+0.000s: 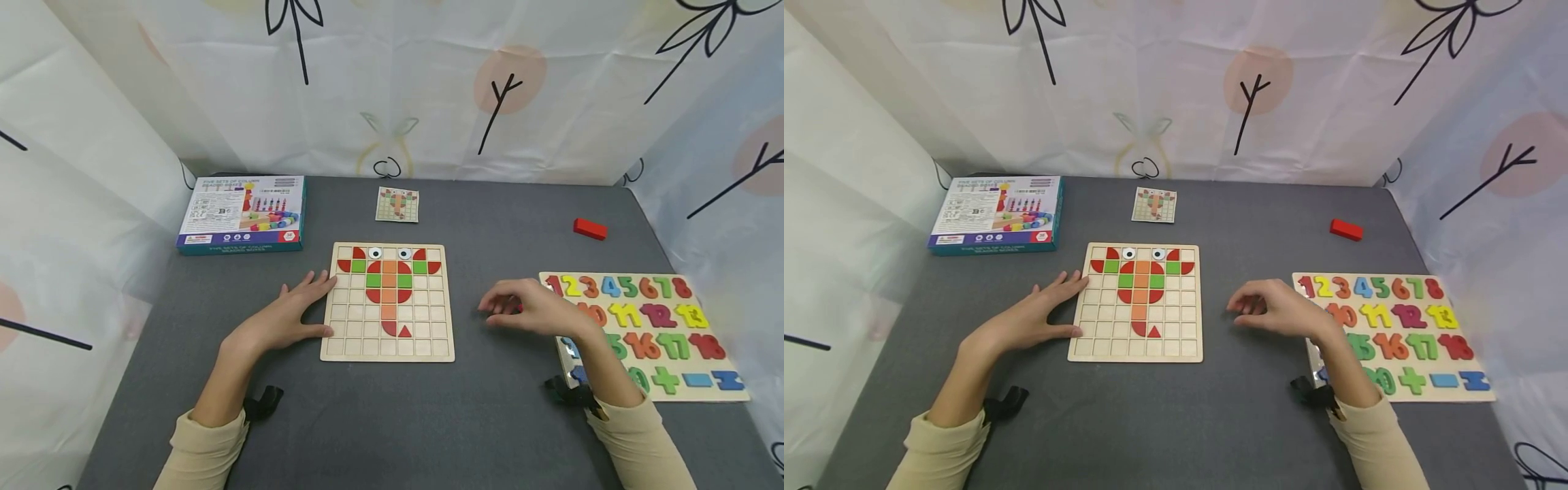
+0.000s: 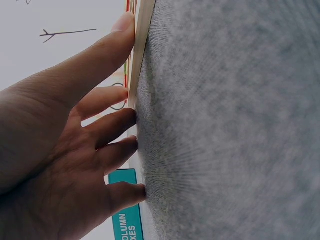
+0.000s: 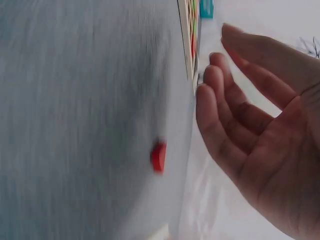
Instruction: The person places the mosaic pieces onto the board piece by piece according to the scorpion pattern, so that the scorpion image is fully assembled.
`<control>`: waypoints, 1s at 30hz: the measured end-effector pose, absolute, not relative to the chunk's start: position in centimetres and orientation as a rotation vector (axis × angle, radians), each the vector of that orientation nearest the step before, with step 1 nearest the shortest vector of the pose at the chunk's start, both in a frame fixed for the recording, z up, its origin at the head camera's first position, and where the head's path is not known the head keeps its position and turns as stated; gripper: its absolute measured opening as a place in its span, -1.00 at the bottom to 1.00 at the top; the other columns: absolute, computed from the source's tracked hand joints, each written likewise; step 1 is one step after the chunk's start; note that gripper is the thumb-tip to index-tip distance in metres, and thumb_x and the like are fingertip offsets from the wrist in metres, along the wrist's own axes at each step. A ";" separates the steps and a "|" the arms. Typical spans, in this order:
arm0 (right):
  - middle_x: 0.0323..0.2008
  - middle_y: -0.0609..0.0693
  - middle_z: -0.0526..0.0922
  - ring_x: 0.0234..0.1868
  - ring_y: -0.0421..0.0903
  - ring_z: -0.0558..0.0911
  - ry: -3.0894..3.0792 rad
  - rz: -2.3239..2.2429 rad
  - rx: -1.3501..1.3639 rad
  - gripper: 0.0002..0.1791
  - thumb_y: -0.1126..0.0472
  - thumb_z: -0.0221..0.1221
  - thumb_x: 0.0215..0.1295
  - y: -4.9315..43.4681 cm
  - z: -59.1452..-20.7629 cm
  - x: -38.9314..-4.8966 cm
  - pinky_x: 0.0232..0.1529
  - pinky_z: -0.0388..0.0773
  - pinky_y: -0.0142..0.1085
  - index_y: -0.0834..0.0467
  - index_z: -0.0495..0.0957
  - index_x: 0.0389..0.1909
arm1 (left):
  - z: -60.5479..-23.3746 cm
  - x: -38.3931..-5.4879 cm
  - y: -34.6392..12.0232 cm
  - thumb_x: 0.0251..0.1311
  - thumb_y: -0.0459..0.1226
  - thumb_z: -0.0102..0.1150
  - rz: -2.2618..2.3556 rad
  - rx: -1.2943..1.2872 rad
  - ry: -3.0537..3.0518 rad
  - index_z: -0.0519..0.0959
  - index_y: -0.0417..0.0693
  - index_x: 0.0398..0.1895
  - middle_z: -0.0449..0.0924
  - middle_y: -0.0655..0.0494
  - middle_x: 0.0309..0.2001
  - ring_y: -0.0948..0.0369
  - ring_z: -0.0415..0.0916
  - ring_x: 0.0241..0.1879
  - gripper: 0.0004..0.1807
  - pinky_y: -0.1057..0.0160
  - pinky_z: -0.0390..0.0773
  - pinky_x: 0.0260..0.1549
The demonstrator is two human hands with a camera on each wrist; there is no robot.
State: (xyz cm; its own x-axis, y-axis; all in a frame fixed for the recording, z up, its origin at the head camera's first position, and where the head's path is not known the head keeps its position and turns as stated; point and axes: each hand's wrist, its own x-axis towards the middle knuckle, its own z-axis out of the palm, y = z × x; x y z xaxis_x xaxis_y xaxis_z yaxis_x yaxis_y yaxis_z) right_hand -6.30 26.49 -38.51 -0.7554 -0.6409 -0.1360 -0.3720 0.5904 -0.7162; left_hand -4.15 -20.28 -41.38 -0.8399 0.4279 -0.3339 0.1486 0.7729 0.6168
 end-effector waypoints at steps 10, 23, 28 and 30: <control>-0.14 -0.01 0.78 -0.14 -0.12 0.65 2.638 -0.720 -0.627 -0.71 0.34 0.53 0.25 29.8 -38.6 -6.7 -0.12 0.72 -0.27 0.16 0.78 -0.01 | -41.2 -4.1 -20.3 0.32 -0.10 0.52 0.820 0.434 2.501 0.08 -0.03 0.78 -0.08 -0.19 0.79 -0.27 -0.30 0.79 0.09 -0.60 -0.31 0.60; -0.26 -0.04 0.74 -0.26 -0.26 0.62 2.591 -0.764 -0.595 -0.77 0.26 0.56 0.24 30.6 -39.3 -7.4 -0.24 0.62 -0.44 0.20 0.78 -0.12 | -41.3 -4.1 -20.3 0.32 -0.10 0.52 0.823 0.439 2.508 0.08 -0.04 0.78 -0.09 -0.19 0.79 -0.27 -0.30 0.79 0.09 -0.61 -0.30 0.60; -0.30 -0.07 0.74 -0.30 -0.29 0.61 2.570 -0.755 -0.589 -0.82 0.26 0.54 0.27 30.5 -39.2 -7.6 -0.27 0.63 -0.44 0.19 0.77 -0.16 | -41.4 -4.1 -20.3 0.33 -0.09 0.52 0.821 0.448 2.509 0.08 -0.03 0.78 -0.11 -0.17 0.80 -0.27 -0.28 0.79 0.08 -0.62 -0.30 0.59; -0.31 -0.07 0.73 -0.31 -0.29 0.60 2.567 -0.744 -0.589 -0.83 0.26 0.53 0.28 30.4 -39.2 -7.6 -0.29 0.62 -0.43 0.19 0.76 -0.17 | -41.4 -4.2 -20.4 0.33 -0.09 0.52 0.821 0.450 2.510 0.08 -0.02 0.78 -0.11 -0.16 0.80 -0.27 -0.28 0.79 0.08 -0.62 -0.30 0.59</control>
